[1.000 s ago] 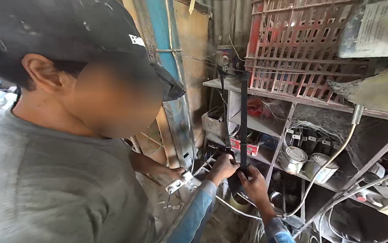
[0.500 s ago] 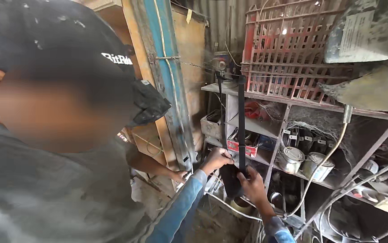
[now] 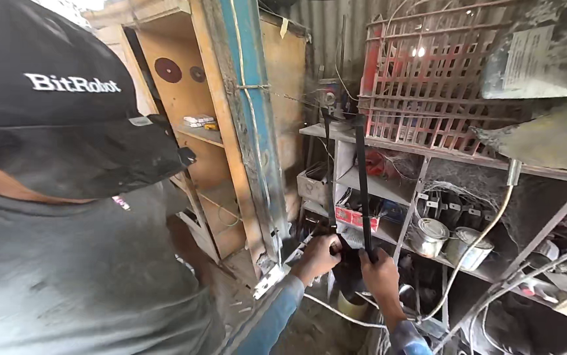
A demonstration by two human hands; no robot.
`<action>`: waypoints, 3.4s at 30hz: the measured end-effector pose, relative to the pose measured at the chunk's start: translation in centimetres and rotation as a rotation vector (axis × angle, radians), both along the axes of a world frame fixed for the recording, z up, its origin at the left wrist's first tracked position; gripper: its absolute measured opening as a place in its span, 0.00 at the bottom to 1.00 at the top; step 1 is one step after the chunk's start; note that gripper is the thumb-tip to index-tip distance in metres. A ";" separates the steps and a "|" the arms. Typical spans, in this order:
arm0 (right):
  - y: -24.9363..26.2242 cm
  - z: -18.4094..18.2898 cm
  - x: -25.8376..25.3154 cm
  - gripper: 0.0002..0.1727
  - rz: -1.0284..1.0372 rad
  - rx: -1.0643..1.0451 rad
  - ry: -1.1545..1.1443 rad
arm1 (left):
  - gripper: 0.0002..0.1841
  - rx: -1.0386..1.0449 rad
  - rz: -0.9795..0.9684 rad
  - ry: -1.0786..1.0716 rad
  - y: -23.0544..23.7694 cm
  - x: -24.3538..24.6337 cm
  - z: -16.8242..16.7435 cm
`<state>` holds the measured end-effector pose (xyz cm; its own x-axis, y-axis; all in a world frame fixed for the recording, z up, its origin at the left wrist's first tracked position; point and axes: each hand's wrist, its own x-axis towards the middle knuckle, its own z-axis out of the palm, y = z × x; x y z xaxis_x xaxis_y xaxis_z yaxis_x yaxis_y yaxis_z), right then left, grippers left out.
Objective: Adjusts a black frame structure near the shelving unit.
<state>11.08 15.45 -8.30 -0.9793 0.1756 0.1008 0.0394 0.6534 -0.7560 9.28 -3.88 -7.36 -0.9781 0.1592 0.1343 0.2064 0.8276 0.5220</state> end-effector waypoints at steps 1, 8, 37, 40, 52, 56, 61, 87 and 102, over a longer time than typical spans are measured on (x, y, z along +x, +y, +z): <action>-0.3 0.2 0.1 0.20 -0.036 0.020 0.012 | 0.18 -0.012 0.000 -0.052 -0.3 -0.2 0.2; -1.9 -0.4 0.0 0.18 -0.010 -0.005 0.084 | 0.22 -0.349 -0.008 -0.342 1.3 -0.3 3.3; -0.5 -2.1 -1.6 0.25 0.229 0.061 0.196 | 0.26 -0.217 0.457 0.081 5.8 -0.2 1.2; -0.5 -2.6 -2.0 0.25 0.218 0.060 0.189 | 0.32 -0.180 0.418 0.149 6.3 0.3 3.4; 0.3 -3.6 -3.4 0.27 0.268 0.026 0.164 | 0.56 0.206 0.306 -0.248 1.9 1.6 6.6; 0.3 -3.2 -3.1 0.27 0.293 0.050 0.156 | 0.37 0.054 0.153 -0.345 0.0 0.8 3.6; -0.4 -2.9 -2.5 0.25 0.301 0.042 0.137 | 0.31 -0.112 0.196 -0.423 0.4 0.3 2.3; -0.9 -2.0 -1.1 0.21 0.301 0.025 0.118 | 0.48 -0.405 0.304 -0.285 1.3 1.9 3.7; -0.6 -0.7 -0.2 0.19 0.230 0.073 0.076 | 0.57 -0.201 0.428 -0.200 0.3 5.9 3.2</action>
<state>10.86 14.89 -8.99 -0.9817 -0.0614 0.1803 -0.1722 0.6913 -0.7018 15.20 -3.59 -4.18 -0.9647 -0.2577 -0.0537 -0.2604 0.9042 0.3386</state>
